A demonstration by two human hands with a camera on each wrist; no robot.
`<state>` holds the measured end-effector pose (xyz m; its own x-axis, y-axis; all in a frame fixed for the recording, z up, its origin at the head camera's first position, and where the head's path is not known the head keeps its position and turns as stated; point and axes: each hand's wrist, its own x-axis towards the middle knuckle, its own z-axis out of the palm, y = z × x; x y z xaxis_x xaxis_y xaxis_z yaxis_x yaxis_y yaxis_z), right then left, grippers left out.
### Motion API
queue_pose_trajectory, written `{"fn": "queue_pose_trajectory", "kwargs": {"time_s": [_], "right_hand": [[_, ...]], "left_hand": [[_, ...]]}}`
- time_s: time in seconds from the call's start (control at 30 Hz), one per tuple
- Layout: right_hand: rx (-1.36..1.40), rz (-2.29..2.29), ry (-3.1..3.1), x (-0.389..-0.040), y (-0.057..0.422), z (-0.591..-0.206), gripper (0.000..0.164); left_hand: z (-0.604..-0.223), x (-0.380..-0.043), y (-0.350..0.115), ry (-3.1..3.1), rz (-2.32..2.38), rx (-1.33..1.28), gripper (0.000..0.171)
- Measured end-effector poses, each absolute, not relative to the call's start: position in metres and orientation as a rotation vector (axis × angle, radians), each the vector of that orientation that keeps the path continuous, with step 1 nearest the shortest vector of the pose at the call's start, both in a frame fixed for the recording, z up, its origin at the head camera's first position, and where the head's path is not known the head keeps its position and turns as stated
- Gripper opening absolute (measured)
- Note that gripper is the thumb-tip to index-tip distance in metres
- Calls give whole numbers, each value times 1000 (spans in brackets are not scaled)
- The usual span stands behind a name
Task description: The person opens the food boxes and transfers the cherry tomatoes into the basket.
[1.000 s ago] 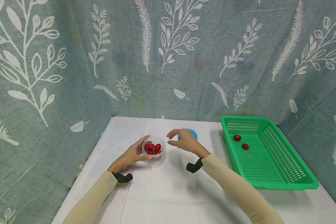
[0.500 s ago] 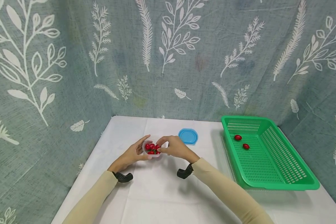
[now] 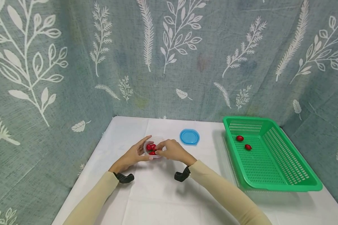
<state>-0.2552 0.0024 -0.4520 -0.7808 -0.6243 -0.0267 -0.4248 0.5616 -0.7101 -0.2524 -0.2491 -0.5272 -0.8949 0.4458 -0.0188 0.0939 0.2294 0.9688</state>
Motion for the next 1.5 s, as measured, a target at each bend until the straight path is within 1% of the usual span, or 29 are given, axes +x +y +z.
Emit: {"fn": "queue_pose_trajectory", "kwargs": {"time_s": [0.53, 0.9, 1.07, 1.5], "right_hand": [[-880, -1046, 2469, -253, -6, -461, 27], [-786, -1248, 2342, -257, -4, -467, 17], [-750, -1310, 2301, -257, -3, -468, 15], [-686, -1331, 2292, -258, -1, -466, 20]], "left_hand": [[-528, -253, -250, 2224, 1709, 507, 101], [-528, -253, -249, 2201, 1729, 528, 98], [-529, -254, -249, 2211, 1725, 533, 98], [-528, -253, -248, 2238, 1713, 522, 101]]}}
